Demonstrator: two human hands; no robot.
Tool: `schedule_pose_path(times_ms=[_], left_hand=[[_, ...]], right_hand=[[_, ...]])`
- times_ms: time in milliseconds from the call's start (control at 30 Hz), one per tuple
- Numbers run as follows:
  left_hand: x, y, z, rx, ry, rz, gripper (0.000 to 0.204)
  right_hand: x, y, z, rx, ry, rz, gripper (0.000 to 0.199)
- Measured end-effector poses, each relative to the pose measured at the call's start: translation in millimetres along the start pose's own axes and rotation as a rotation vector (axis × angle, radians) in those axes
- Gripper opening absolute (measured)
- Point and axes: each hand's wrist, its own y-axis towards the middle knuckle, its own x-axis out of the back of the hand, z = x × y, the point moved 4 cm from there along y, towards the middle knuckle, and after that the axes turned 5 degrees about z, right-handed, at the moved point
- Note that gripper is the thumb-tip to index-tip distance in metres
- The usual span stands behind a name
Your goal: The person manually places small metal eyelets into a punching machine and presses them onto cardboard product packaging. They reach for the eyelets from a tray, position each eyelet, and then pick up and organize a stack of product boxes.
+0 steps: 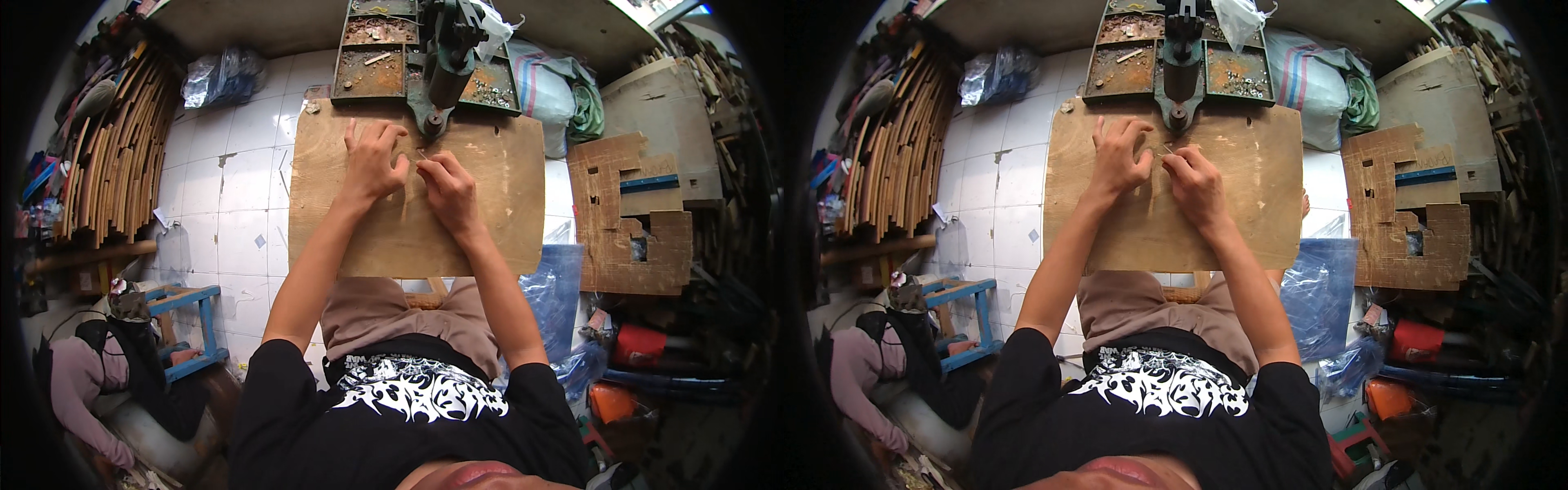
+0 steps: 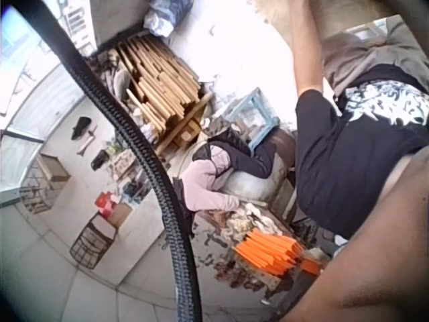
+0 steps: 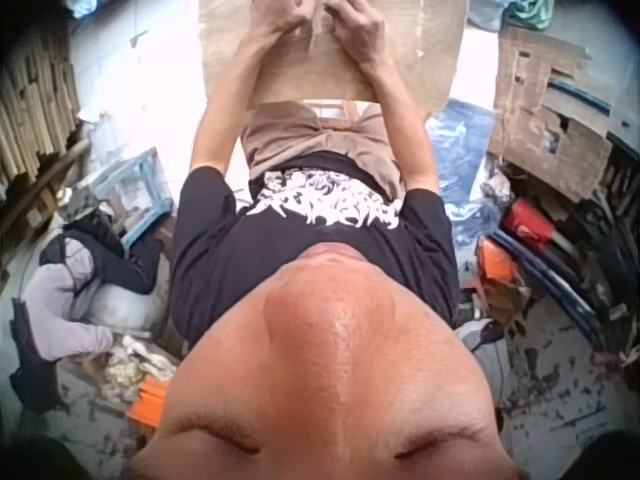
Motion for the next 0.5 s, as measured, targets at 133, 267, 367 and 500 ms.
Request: schedule_pose_path(times_ms=[133,267,367,500], left_hand=[[-10.3,2.7,-2.4,-0.155,-0.226,-0.075,0.03],[-10.6,2.6,-2.6,-0.209,-0.283,0.0,0.023],[-13.1,5.6,-3.9,-0.282,-0.307,0.001,0.018],[-10.6,6.1,-3.5,-0.286,-0.353,-0.041,0.014]], right_hand=[[6.4,-1.8,-4.7,-0.048,0.049,-0.106,0.014],[8.7,-2.3,-12.2,-0.263,0.254,-0.104,0.014],[6.6,-2.9,-18.7,-0.307,0.324,-0.108,0.015],[4.5,-2.6,-19.7,-0.374,0.36,-0.069,0.017]])
